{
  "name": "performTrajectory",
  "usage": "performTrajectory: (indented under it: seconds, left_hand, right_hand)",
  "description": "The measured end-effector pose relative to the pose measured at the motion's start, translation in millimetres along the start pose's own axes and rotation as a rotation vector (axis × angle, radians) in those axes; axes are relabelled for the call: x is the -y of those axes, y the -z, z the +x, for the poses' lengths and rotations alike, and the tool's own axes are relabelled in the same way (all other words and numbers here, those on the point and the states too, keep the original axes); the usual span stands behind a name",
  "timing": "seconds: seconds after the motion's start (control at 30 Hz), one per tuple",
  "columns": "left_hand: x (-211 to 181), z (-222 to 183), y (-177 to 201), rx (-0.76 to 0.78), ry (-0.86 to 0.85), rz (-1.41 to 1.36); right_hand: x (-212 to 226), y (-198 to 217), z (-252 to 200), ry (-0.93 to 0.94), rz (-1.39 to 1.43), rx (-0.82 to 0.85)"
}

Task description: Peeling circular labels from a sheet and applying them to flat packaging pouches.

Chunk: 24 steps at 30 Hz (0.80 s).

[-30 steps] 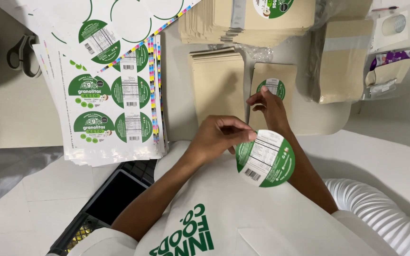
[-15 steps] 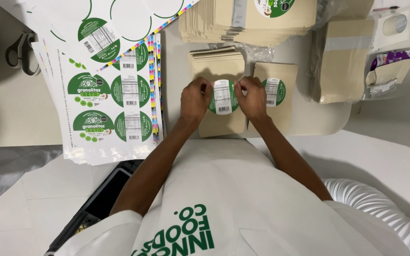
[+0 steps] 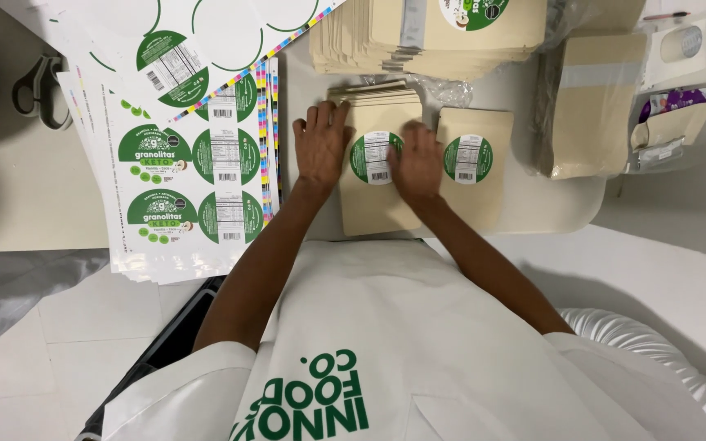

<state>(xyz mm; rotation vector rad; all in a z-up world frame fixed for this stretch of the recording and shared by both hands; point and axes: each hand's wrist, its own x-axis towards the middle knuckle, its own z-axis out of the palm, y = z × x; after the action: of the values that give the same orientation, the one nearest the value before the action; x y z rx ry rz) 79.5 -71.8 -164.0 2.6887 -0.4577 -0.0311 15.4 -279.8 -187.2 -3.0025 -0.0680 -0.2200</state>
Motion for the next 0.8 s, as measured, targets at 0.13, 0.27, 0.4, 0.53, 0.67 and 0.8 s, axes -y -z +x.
performTrajectory:
  seconds: [0.13,0.27,0.4,0.53,0.67,0.8]
  left_hand:
    - [3.3,-1.6,-5.4,-0.148,-0.06,0.105]
    - [10.6,0.5,-16.2,-0.178,-0.074,-0.033]
    - [-6.4,-8.6,47.3,0.001,0.008,-0.809]
    - [-6.9,-34.6,65.8,0.027,0.106,-0.904]
    - [17.9,-82.0,92.2,-0.033,0.246,-0.637]
    - [39.2,-145.1,135.8,0.158,0.57,-0.154]
  right_hand:
    - [41.5,36.2,-25.7,0.307,0.217,0.152]
    - [8.2,19.1,-64.8,0.365,0.196,0.074]
    - [-50.0,22.4,-83.0,-0.085,0.387,-0.107]
    - [-58.2,35.9,-79.7,-0.559,0.745,0.186]
    - [-150.8,15.9,-80.1,-0.615,1.386,-0.077]
    - [-206.5,36.1,-84.6,-0.733,0.564,-0.043]
